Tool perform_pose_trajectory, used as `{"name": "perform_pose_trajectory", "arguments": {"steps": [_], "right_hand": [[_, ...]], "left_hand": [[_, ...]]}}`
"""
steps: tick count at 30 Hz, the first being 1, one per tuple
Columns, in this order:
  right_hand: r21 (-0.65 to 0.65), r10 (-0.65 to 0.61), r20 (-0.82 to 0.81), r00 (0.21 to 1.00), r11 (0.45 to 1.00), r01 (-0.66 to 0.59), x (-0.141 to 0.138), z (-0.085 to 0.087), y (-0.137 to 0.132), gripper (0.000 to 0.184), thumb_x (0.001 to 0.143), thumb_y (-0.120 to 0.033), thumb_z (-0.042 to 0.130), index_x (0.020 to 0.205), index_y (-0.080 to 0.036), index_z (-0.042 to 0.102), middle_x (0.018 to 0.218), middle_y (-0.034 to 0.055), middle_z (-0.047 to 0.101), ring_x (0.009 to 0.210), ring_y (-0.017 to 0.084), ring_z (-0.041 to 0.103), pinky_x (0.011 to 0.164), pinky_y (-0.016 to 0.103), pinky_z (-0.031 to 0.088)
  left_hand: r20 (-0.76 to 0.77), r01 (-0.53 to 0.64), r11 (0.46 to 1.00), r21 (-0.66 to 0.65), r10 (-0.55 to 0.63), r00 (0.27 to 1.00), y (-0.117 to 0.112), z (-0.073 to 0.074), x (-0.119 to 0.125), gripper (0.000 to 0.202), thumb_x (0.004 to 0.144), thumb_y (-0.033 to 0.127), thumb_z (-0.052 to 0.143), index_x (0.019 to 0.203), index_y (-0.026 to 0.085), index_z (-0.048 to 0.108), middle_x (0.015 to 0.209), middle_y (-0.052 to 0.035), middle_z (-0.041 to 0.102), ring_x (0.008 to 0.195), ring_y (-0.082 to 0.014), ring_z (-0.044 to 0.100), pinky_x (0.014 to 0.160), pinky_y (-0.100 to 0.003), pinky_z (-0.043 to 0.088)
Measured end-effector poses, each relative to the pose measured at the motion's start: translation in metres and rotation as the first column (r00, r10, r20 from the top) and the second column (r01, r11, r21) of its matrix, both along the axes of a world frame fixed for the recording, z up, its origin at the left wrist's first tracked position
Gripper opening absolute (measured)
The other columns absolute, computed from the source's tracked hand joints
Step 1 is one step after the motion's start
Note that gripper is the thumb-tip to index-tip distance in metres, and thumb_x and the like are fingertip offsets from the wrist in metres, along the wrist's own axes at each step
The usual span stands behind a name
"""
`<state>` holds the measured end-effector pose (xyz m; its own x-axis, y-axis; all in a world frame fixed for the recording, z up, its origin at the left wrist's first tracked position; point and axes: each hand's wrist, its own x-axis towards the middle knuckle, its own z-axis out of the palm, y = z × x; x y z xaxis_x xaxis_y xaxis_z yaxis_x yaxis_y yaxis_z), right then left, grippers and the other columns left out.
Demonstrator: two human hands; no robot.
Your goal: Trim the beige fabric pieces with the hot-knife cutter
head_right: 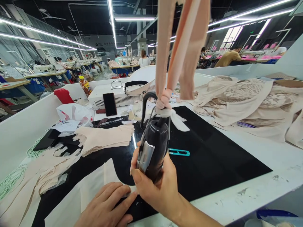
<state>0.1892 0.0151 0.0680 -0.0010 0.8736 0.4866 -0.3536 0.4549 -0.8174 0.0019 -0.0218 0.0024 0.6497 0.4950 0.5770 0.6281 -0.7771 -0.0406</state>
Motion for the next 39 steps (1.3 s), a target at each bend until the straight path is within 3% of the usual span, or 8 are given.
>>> {"name": "perform_pose_trajectory", "arguments": {"steps": [6,13,16,22,30,39], "right_hand": [[0.021,-0.012,0.023,1.000,1.000,0.012,0.004,0.000,-0.001,0.032,0.092,-0.041,0.081,0.115,-0.027,0.064,0.083,0.0014,0.068,0.063,0.014,0.064,0.057,0.028,0.058],[-0.058,0.059,0.001,0.998,0.997,-0.059,0.014,-0.011,0.000,0.038,0.092,-0.040,0.080,0.122,-0.028,0.060,0.088,0.0034,0.068,0.064,0.017,0.062,0.056,0.032,0.056],[-0.087,0.054,-0.002,0.999,0.995,-0.054,0.014,-0.014,0.000,0.040,0.091,-0.041,0.080,0.123,-0.028,0.060,0.089,0.0040,0.068,0.065,0.018,0.063,0.056,0.033,0.056],[-0.021,0.020,-0.029,0.999,1.000,-0.021,0.013,-0.014,0.001,0.036,0.091,-0.038,0.081,0.122,-0.029,0.065,0.090,0.0021,0.067,0.071,0.016,0.065,0.061,0.028,0.057],[-0.032,-0.007,-0.042,0.999,0.999,0.005,0.011,-0.006,0.005,0.034,0.091,-0.039,0.081,0.120,-0.029,0.067,0.088,0.0012,0.067,0.070,0.016,0.065,0.062,0.030,0.057],[-0.027,0.021,-0.059,0.998,0.999,-0.022,-0.017,-0.007,0.014,0.036,0.090,-0.040,0.082,0.120,-0.029,0.063,0.086,0.0006,0.068,0.067,0.016,0.065,0.059,0.029,0.057]], "left_hand": [[-0.017,0.015,1.000,0.010,-0.015,1.000,-0.001,-0.004,-0.011,0.040,0.117,0.034,0.034,0.117,0.017,0.071,0.108,-0.0015,0.075,0.098,-0.0162,0.071,0.094,-0.029,0.056],[-0.061,-0.021,0.999,-0.027,0.019,0.998,-0.002,-0.005,-0.028,0.035,0.116,0.028,0.038,0.121,0.017,0.071,0.114,-0.0027,0.076,0.104,-0.0155,0.071,0.103,-0.029,0.056],[-0.061,-0.028,0.999,-0.036,0.026,0.998,-0.004,-0.005,-0.028,0.035,0.116,0.028,0.039,0.123,0.016,0.071,0.116,-0.0041,0.076,0.106,-0.0162,0.071,0.103,-0.029,0.057],[-0.053,-0.041,0.997,-0.063,0.038,0.998,-0.004,-0.004,-0.027,0.036,0.116,0.029,0.036,0.123,0.016,0.070,0.117,-0.0034,0.075,0.104,-0.0176,0.071,0.098,-0.031,0.059],[-0.083,-0.041,0.997,-0.071,0.035,0.996,-0.004,-0.010,-0.026,0.026,0.111,0.029,0.052,0.125,0.015,0.068,0.117,-0.0059,0.074,0.106,-0.0195,0.070,0.095,-0.032,0.061],[-0.045,-0.038,0.998,-0.055,0.036,0.998,-0.003,-0.014,-0.024,0.036,0.116,0.031,0.038,0.123,0.014,0.069,0.117,-0.0039,0.074,0.103,-0.0195,0.069,0.092,-0.033,0.059]]}}
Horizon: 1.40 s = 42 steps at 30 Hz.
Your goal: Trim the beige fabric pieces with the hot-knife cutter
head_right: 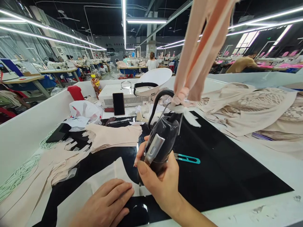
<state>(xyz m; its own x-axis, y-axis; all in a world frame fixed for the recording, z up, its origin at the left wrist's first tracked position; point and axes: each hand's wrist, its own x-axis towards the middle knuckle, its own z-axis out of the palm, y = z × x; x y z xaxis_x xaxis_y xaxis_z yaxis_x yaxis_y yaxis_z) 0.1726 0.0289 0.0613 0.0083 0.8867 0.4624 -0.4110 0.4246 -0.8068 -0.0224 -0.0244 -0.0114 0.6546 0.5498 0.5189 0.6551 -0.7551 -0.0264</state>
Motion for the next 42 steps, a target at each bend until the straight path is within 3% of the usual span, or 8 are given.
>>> {"name": "perform_pose_trajectory", "arguments": {"steps": [11,22,42], "right_hand": [[0.020,0.030,0.022,0.999,0.999,-0.030,-0.003,-0.004,-0.001,0.031,0.094,-0.035,0.079,0.120,-0.029,0.064,0.089,0.0005,0.068,0.069,0.014,0.066,0.063,0.027,0.058],[0.022,-0.007,0.013,1.000,1.000,0.007,0.012,-0.003,-0.001,0.032,0.093,-0.037,0.080,0.121,-0.031,0.066,0.089,-0.0007,0.068,0.070,0.013,0.066,0.062,0.024,0.057],[0.021,0.056,-0.018,0.998,0.998,-0.056,0.001,-0.009,-0.013,0.033,0.095,-0.037,0.078,0.125,-0.031,0.064,0.089,0.0015,0.068,0.070,0.014,0.065,0.062,0.026,0.057]], "left_hand": [[-0.019,-0.006,1.000,-0.010,0.006,1.000,-0.001,-0.003,0.000,0.029,0.112,0.035,0.051,0.126,0.015,0.067,0.119,-0.0038,0.074,0.104,-0.0196,0.069,0.093,-0.034,0.059],[-0.010,-0.008,1.000,-0.026,0.008,1.000,0.000,-0.001,0.000,0.035,0.116,0.033,0.039,0.125,0.016,0.068,0.118,-0.0021,0.075,0.103,-0.0193,0.071,0.092,-0.031,0.059],[0.015,0.026,0.999,-0.024,-0.025,1.000,0.001,0.008,-0.002,0.031,0.114,0.027,0.042,0.121,0.018,0.071,0.118,-0.0032,0.076,0.103,-0.0206,0.072,0.091,-0.032,0.062]]}}
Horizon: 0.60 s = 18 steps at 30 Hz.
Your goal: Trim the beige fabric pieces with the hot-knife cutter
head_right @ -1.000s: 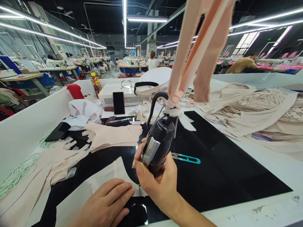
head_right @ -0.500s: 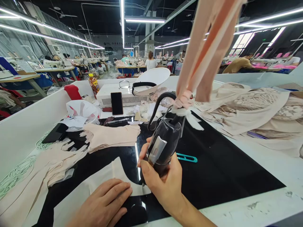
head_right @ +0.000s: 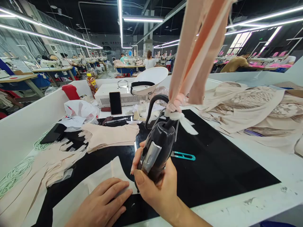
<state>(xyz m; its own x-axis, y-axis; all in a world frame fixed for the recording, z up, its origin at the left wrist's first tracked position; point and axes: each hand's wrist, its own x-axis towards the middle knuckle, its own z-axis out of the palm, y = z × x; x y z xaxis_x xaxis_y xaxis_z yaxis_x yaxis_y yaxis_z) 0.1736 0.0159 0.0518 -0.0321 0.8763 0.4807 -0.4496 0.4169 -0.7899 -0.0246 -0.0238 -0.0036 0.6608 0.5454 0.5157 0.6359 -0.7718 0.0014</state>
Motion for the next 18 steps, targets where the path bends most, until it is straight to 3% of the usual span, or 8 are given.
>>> {"name": "perform_pose_trajectory", "arguments": {"steps": [7,18], "right_hand": [[-0.024,-0.001,-0.001,1.000,1.000,0.001,0.011,0.007,0.000,0.033,0.092,-0.040,0.080,0.121,-0.031,0.066,0.088,-0.0001,0.068,0.070,0.014,0.065,0.062,0.026,0.057],[-0.033,0.001,0.020,1.000,0.999,0.000,0.018,-0.001,0.001,0.037,0.094,-0.040,0.078,0.124,-0.029,0.061,0.093,0.0037,0.068,0.070,0.018,0.065,0.057,0.030,0.054]], "left_hand": [[-0.009,-0.005,1.000,-0.004,0.005,1.000,0.000,0.000,0.001,0.030,0.113,0.026,0.043,0.122,0.018,0.070,0.118,-0.0038,0.076,0.102,-0.0205,0.072,0.090,-0.031,0.062],[-0.003,-0.001,1.000,0.004,0.001,1.000,0.001,0.002,0.000,0.035,0.114,0.025,0.037,0.121,0.017,0.071,0.116,-0.0051,0.076,0.101,-0.0207,0.072,0.088,-0.031,0.064]]}}
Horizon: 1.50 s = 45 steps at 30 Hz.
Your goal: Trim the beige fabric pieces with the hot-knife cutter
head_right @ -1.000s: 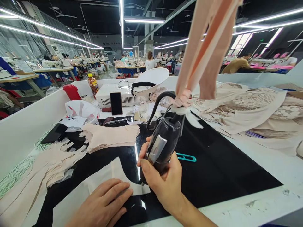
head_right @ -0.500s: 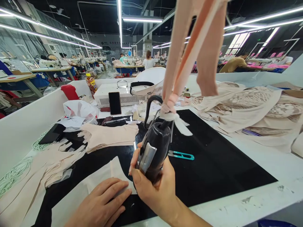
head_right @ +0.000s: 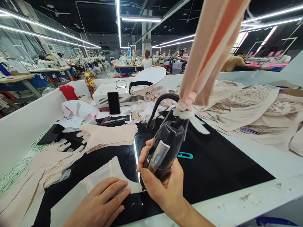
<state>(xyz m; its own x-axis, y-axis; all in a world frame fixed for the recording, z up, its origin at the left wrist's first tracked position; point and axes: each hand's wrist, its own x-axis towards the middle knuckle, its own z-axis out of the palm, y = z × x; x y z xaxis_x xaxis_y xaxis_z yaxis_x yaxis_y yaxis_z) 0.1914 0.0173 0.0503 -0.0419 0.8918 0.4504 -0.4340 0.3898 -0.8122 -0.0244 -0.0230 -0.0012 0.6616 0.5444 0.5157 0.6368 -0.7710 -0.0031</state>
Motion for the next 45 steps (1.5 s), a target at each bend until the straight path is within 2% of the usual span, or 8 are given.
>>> {"name": "perform_pose_trajectory", "arguments": {"steps": [11,18,21,25,29,34,39,45], "right_hand": [[0.028,-0.084,0.041,0.996,0.996,0.083,0.001,0.006,0.009,0.035,0.091,-0.038,0.082,0.119,-0.029,0.064,0.089,0.0001,0.069,0.066,0.014,0.063,0.057,0.028,0.055],[0.074,-0.192,0.067,0.979,0.980,0.187,0.006,0.007,0.046,0.033,0.089,-0.039,0.083,0.113,-0.027,0.063,0.086,-0.0022,0.069,0.065,0.014,0.063,0.062,0.030,0.055],[0.070,-0.207,0.055,0.977,0.977,0.203,0.003,0.010,0.053,0.031,0.089,-0.038,0.082,0.112,-0.027,0.063,0.086,-0.0028,0.068,0.066,0.014,0.063,0.063,0.030,0.055],[0.049,-0.181,0.035,0.983,0.983,0.179,-0.001,0.012,0.048,0.036,0.089,-0.039,0.082,0.117,-0.027,0.063,0.087,-0.0024,0.068,0.065,0.015,0.064,0.063,0.031,0.057],[0.044,-0.130,0.038,0.991,0.991,0.129,-0.006,0.008,0.041,0.036,0.089,-0.040,0.082,0.118,-0.027,0.062,0.086,-0.0018,0.068,0.066,0.015,0.063,0.061,0.030,0.056],[0.030,-0.110,0.022,0.994,0.994,0.109,-0.013,0.005,0.038,0.037,0.089,-0.040,0.082,0.118,-0.028,0.062,0.088,-0.0021,0.068,0.067,0.014,0.063,0.063,0.029,0.056],[0.009,-0.107,0.016,0.994,0.994,0.107,-0.019,0.005,0.038,0.038,0.086,-0.043,0.084,0.114,-0.028,0.063,0.086,-0.0028,0.067,0.067,0.013,0.063,0.064,0.028,0.057],[-0.034,-0.046,0.010,0.999,0.998,0.047,-0.030,0.010,0.034,0.028,0.087,-0.039,0.081,0.102,-0.026,0.061,0.084,-0.0021,0.066,0.061,0.013,0.059,0.055,0.026,0.054]], "left_hand": [[-0.015,-0.040,0.998,-0.051,0.040,0.999,0.001,0.016,-0.021,0.033,0.114,0.030,0.039,0.125,0.021,0.069,0.125,-0.0050,0.075,0.114,-0.0169,0.072,0.102,-0.025,0.059],[-0.036,-0.040,0.995,-0.090,0.037,0.999,0.003,0.012,-0.038,0.031,0.111,0.019,0.040,0.120,0.022,0.069,0.111,-0.0043,0.076,0.097,-0.0166,0.075,0.089,-0.023,0.063],[-0.021,-0.025,0.966,-0.257,0.020,1.000,-0.004,0.011,-0.028,0.021,0.108,0.020,0.049,0.117,0.022,0.068,0.105,-0.0043,0.073,0.088,-0.0154,0.074,0.082,-0.021,0.063],[0.028,-0.013,0.845,-0.534,0.033,0.999,-0.005,0.020,-0.014,0.018,0.101,0.014,0.056,0.106,0.025,0.068,0.102,0.0004,0.070,0.077,-0.0108,0.072,0.074,-0.016,0.060],[0.080,-0.053,0.876,-0.479,0.104,0.991,0.017,0.033,-0.005,0.023,0.097,0.011,0.065,0.115,0.024,0.065,0.114,-0.0021,0.072,0.100,-0.0184,0.074,0.089,-0.028,0.063],[-0.017,0.018,0.847,-0.531,-0.031,0.999,0.054,0.036,0.006,0.062,0.082,0.025,0.092,0.135,0.021,0.059,0.143,-0.0089,0.067,0.146,-0.0300,0.052,0.119,-0.049,0.047],[-0.066,0.017,0.764,-0.645,-0.077,0.995,0.068,0.031,0.005,0.079,0.081,0.036,0.092,0.149,0.027,0.052,0.148,-0.0103,0.063,0.154,-0.0351,0.038,0.123,-0.068,0.030],[-0.120,-0.029,0.761,-0.648,-0.064,0.991,0.066,0.029,-0.007,0.091,0.082,0.044,0.091,0.158,0.027,0.044,0.152,-0.0138,0.060,0.155,-0.0379,0.034,0.121,-0.076,0.020]]}}
